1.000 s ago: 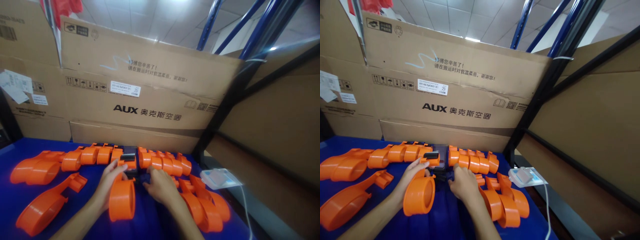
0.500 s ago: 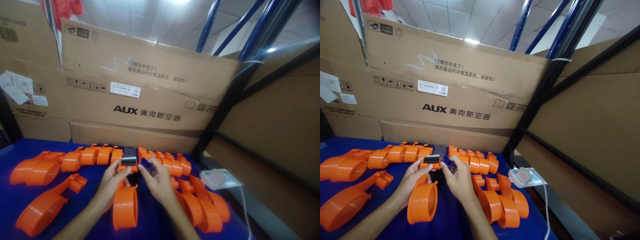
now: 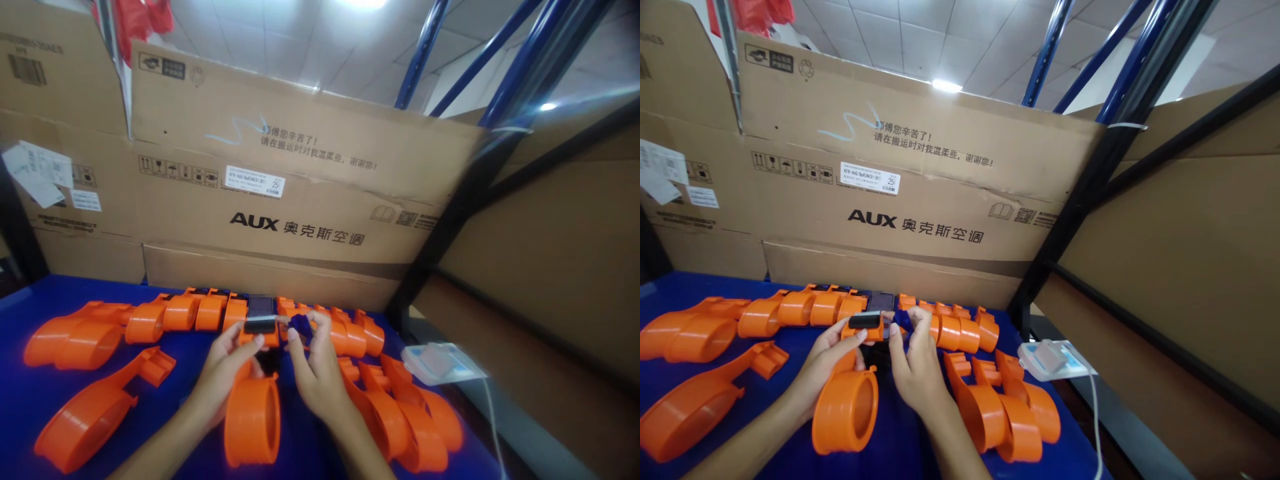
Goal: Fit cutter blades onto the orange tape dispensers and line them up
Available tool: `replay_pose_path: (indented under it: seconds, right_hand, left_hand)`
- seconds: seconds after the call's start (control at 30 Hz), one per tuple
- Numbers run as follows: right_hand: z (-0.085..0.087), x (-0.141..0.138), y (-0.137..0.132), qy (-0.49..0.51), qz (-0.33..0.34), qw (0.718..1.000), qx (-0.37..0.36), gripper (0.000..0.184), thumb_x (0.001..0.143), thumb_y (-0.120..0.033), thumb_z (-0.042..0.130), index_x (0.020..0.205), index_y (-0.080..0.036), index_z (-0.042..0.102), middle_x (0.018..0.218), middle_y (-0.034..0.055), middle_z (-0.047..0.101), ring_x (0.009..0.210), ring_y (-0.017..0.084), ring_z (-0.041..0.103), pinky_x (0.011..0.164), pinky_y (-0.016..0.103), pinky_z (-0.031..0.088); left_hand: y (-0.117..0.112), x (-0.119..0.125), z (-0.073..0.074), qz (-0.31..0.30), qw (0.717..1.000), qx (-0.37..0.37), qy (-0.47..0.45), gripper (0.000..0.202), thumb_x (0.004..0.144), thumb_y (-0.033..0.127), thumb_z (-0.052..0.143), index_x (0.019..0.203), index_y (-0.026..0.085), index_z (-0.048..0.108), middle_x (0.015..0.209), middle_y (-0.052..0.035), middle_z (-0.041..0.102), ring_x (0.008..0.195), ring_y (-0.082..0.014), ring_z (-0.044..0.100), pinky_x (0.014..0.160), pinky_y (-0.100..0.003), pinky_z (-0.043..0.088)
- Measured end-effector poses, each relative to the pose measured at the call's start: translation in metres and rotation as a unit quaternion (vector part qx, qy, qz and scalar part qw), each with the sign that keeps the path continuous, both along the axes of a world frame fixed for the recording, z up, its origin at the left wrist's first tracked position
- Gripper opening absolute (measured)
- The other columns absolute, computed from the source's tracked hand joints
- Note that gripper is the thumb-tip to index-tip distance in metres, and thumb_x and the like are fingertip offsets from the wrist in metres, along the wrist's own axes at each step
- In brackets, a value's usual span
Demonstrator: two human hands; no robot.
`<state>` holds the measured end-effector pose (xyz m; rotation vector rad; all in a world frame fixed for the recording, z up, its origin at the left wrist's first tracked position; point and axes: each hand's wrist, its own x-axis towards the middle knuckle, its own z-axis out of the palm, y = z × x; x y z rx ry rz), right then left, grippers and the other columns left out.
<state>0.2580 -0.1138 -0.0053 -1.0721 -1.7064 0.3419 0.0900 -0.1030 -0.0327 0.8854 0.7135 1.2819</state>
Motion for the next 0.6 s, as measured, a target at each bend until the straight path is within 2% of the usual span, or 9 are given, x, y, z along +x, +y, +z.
replay_pose_path:
  seconds: [0.17, 0.27, 0.37, 0.6]
  right_hand:
    - [-0.003, -0.002, 0.001, 0.035, 0.032, 0.999, 0.017, 0.006, 0.096, -0.024, 0.053, 0.101, -0.024, 0.049, 0.104, 0.0081, 0.071, 0.103, 0.023, 0.07, 0.086, 0.034, 0.056]
    - [-0.006, -0.003, 0.0, 0.023, -0.001, 0.998, 0.051, 0.007, 0.093, -0.023, 0.058, 0.099, -0.023, 0.057, 0.088, 0.0042, 0.071, 0.08, 0.019, 0.071, 0.073, 0.029, 0.056]
    - [-0.008, -0.003, 0.0, -0.01, -0.03, 0.998, 0.058, 0.008, 0.091, -0.026, 0.062, 0.098, -0.021, 0.065, 0.069, -0.0004, 0.065, 0.059, 0.015, 0.062, 0.06, 0.026, 0.052]
    - [-0.013, -0.003, 0.002, -0.035, -0.024, 0.993, 0.109, 0.011, 0.091, -0.026, 0.066, 0.098, -0.019, 0.071, 0.07, 0.0017, 0.066, 0.059, 0.015, 0.061, 0.06, 0.028, 0.053]
  left_hand:
    - [0.001, -0.001, 0.0, 0.001, 1.0, 0.011, 0.005, 0.04, 0.077, 0.036, 0.08, 0.108, 0.016, 0.066, 0.074, -0.0025, 0.072, 0.046, -0.0096, 0.057, 0.048, -0.021, 0.047]
    - [0.002, -0.002, 0.001, 0.001, 1.0, 0.014, 0.003, 0.038, 0.077, 0.034, 0.08, 0.107, 0.015, 0.067, 0.078, -0.0036, 0.073, 0.047, -0.0093, 0.058, 0.048, -0.021, 0.047]
    - [0.003, -0.003, 0.002, 0.001, 1.0, 0.01, -0.004, 0.039, 0.075, 0.034, 0.081, 0.106, 0.016, 0.067, 0.079, -0.0038, 0.073, 0.047, -0.0095, 0.059, 0.047, -0.021, 0.047]
    - [0.003, -0.003, 0.001, 0.018, 1.0, 0.014, -0.013, 0.039, 0.076, 0.034, 0.081, 0.107, 0.016, 0.065, 0.075, -0.0015, 0.072, 0.047, -0.0094, 0.058, 0.048, -0.021, 0.047]
